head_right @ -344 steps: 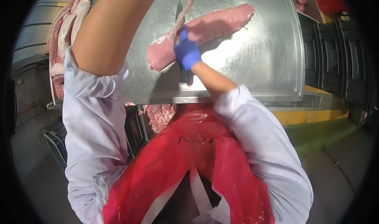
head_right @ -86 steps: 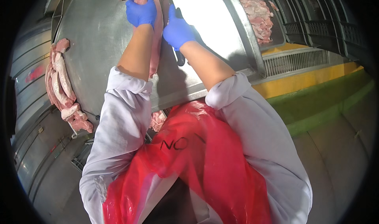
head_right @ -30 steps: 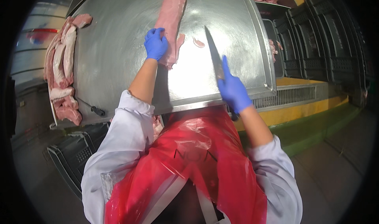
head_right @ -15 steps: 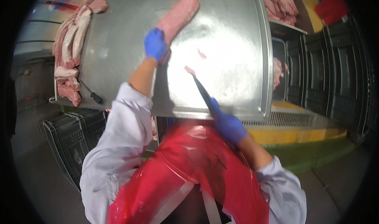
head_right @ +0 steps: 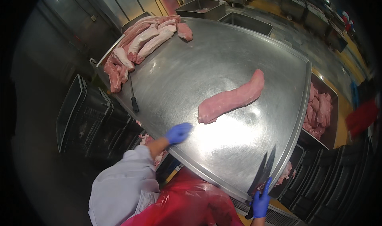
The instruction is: The person uses a knife to trim fat and cut large pieces of raw meat on a stainless steel table. They separate the meat into smaller portions and place the trimmed fat into a nearby container.
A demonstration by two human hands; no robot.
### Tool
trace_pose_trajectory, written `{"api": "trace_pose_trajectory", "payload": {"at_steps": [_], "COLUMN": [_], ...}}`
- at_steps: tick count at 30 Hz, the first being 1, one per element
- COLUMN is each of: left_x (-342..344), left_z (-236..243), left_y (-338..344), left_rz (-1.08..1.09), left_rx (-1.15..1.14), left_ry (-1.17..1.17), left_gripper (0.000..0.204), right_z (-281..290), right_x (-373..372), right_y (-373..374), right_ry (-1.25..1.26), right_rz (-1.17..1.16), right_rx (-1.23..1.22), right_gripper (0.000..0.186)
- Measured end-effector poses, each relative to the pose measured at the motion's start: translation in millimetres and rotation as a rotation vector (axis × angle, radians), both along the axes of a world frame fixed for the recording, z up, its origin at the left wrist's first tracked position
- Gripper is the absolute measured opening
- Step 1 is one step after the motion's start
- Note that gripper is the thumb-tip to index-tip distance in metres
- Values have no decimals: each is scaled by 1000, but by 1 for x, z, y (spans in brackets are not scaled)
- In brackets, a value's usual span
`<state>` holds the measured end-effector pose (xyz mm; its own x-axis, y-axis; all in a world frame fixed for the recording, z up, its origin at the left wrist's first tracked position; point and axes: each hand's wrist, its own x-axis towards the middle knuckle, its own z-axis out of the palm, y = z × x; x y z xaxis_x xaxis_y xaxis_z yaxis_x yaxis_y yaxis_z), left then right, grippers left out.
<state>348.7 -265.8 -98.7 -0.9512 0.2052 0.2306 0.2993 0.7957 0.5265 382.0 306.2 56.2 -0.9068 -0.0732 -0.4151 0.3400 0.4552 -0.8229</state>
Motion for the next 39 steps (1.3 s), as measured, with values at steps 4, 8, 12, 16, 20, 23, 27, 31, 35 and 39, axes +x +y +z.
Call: {"api": "trace_pose_trajectory", "payload": {"at_steps": [4,8,12,16,20,23,27,31,35,39], "left_x": [109,136,166,172,6,-135,-227,-273,-294,-261], "left_z": [13,-13,1,12,47,53,57,72,24,57], "left_y": [-79,-92,-122,-116,-3,76,112,67,-31,-19], "left_rz": [222,396,834,688,520,295,343,448,525,531], "left_rx": [-92,-3,-62,-310,2,-129,-378,-230,577,1308], "left_ry": [-61,-232,68,111,151,94,-380,-564,-575,-1026], "left_gripper": [30,13,7,20,45,66,81,76,77,74], "right_z": [-7,-28,-21,-40,-22,-47,-120,-101,-74,-57], "right_x": [-16,-45,-86,-164,-295,-367,-341,-248,-150,-54], "right_y": [-15,-33,-67,-117,-239,-288,-265,-227,-177,-114], "right_ry": [0,39,-23,147,163,332,409,165,54,-220], "right_rz": [171,361,428,470,490,507,641,654,603,173], "right_rx": [11,131,197,137,299,351,627,582,439,60], "right_gripper": [85,81,79,80,75,74,80,86,74,85]}}
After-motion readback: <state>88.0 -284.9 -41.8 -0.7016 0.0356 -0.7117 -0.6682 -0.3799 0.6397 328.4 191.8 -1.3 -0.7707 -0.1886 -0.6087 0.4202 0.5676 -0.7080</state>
